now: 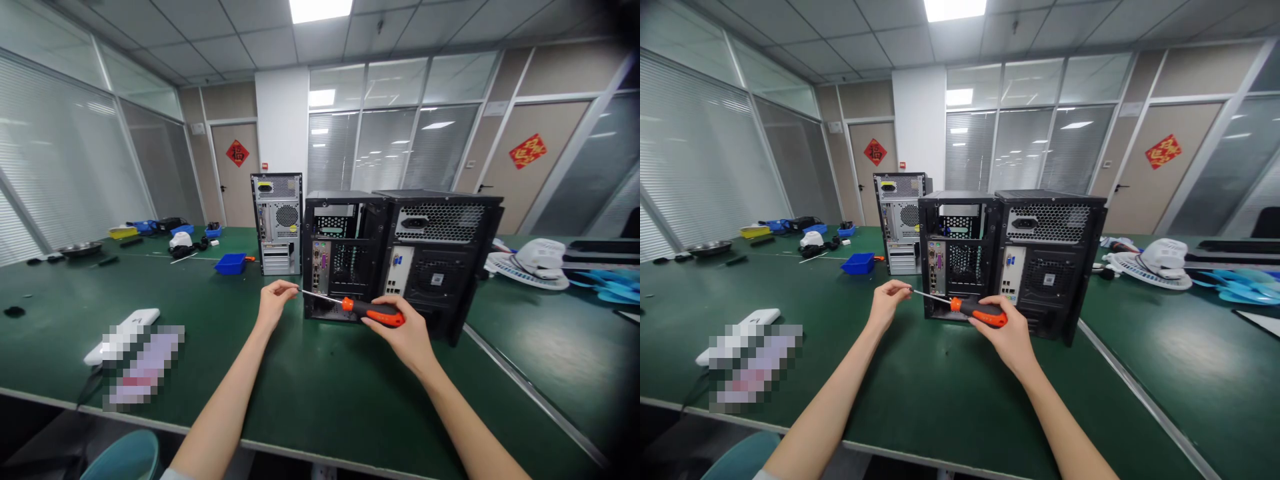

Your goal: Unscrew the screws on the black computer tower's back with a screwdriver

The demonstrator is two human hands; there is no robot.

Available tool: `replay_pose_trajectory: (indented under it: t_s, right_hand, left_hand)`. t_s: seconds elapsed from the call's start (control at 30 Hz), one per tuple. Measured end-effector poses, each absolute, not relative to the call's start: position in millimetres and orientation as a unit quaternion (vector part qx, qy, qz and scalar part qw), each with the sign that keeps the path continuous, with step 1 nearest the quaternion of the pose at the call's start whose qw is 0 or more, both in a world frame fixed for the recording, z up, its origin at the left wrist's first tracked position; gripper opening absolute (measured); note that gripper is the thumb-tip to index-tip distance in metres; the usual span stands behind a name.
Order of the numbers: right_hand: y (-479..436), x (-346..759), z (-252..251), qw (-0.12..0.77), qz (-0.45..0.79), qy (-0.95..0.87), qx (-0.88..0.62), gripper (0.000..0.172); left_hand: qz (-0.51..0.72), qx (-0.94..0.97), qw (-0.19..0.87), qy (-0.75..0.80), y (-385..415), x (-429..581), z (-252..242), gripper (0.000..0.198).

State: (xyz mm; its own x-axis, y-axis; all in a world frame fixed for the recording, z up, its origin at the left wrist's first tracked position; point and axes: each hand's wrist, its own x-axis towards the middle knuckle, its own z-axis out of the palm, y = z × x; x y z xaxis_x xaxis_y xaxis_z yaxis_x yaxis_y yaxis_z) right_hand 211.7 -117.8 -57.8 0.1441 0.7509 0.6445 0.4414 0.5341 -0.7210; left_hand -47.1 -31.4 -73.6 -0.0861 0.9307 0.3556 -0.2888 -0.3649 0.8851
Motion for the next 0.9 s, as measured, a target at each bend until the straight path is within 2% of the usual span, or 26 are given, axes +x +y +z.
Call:
replay_pose_trajectory:
  t_s: [0.3,0.43,0.6,0.9]
  right_hand:
    - [-110,208,-71,0.663,0.211,-0.542,-0.472,0.043]
    - [-108,199,-79,0.693,0.264,-0.523,-0.420,0.047]
    - [-112,192,-77,0.686,0.340,-0.547,-0.339,0.044]
    - [-124,186,-74,0.744,0.250,-0.538,-0.308,0.040]
  left_hand:
    - [0.646,0.480,0.495,0.327,-36,-39,-77,0.035]
    - [0.647,0.467,0.503,0.333,-37,-37,-77,0.038]
    - [0.648,0.447,0.511,0.344,-34,-39,-80,0.041]
    - [0.645,0.436,0.525,0.346,-29,-41,-84,0.052]
